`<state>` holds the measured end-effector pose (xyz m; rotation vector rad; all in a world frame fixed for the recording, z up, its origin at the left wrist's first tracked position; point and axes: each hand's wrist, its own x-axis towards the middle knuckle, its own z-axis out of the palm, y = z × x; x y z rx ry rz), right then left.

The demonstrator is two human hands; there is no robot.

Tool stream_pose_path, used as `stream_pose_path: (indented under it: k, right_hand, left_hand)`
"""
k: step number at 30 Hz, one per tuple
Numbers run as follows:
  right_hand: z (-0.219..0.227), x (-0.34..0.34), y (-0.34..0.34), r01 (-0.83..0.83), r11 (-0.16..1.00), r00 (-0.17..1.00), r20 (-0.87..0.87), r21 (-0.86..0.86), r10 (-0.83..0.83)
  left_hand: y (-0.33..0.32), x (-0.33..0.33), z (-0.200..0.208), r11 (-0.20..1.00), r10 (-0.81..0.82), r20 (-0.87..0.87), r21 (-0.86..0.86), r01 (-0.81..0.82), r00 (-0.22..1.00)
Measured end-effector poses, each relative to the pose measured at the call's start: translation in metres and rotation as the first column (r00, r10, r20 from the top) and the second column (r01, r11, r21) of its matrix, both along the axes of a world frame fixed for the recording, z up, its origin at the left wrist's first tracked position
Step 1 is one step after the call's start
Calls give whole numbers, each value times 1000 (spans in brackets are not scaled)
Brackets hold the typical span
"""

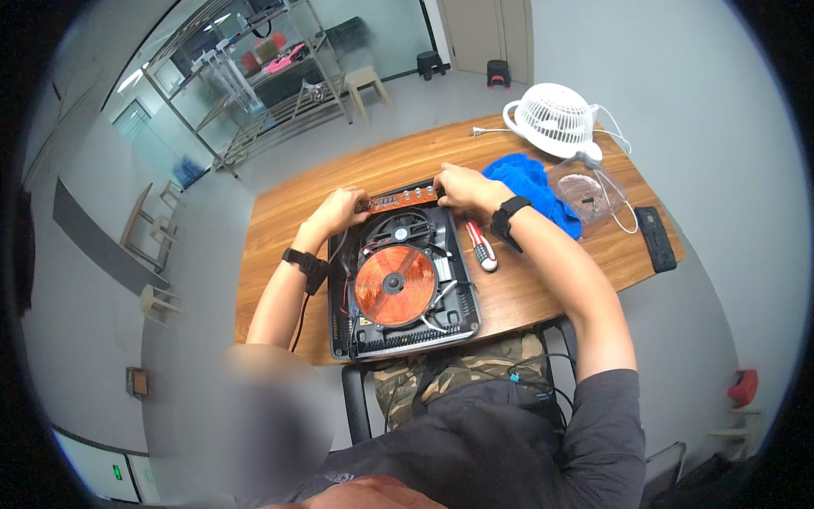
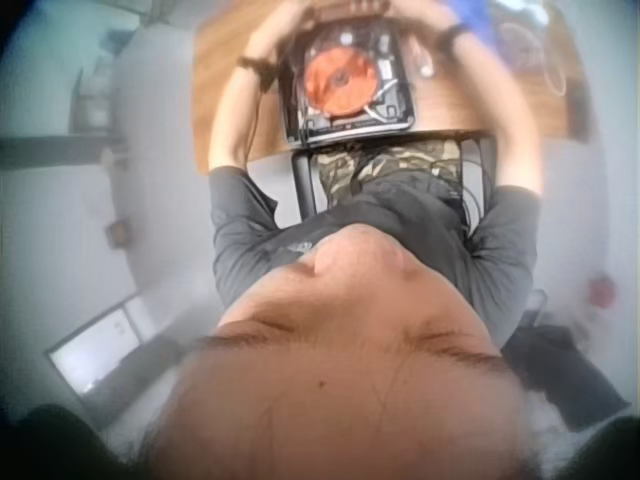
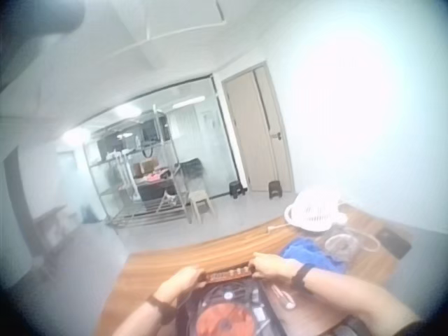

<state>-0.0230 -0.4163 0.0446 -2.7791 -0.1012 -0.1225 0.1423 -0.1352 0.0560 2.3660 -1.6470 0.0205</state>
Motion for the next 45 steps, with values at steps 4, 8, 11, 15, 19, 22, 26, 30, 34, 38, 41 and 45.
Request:
stream_pose_path:
  k: [4,8,11,15,19,22,26,30,34,38,41,45]
  right_hand:
    - [3,6,8,19,1000,1000,-10,11,-18]
    - [-2,15,8,41,999,999,-11,21,-40]
    - [-6,20,8,33,999,999,14,29,-34]
    - [-9,26,8,15,1000,1000,12,23,-15]
    - [-8,29,8,-5,1000,1000,-7,-17,5]
    - [-8,28,9,-11,999,1000,-3,-37,11]
    - [2,27,16,11,999,997,-73,-48,-15]
    - [2,30,15,7,997,998,-68,-71,-12]
    - [-2,32,12,-10,997,999,-54,-80,6]
    - [-2,32,12,-18,996,999,-37,-85,15]
    - [0,34,14,-12,996,997,-71,-88,6]
    - [2,33,15,-4,994,997,-75,-106,-4]
  left_hand:
    - [6,2,-1,1000,4,4,-6,-4,1000]
    - [5,-5,0,1000,21,1,-3,-21,1000]
    - [9,-10,-1,1000,16,10,0,-16,1000]
    - [16,0,-4,1000,-7,-31,-15,6,1000]
    - [30,3,0,996,-36,-97,-91,27,995]
    - [46,4,2,994,8,-128,-110,-22,992]
    - [63,14,1,998,60,-122,-28,-63,991]
    - [69,20,-7,996,53,-188,-66,-66,981]
    - [65,10,-5,989,113,-219,-68,-130,969]
    - [65,9,-9,979,134,-244,-115,-166,960]
    - [65,9,-12,978,120,-245,-137,-157,962]
    - [65,10,-19,974,127,-227,-155,-165,966]
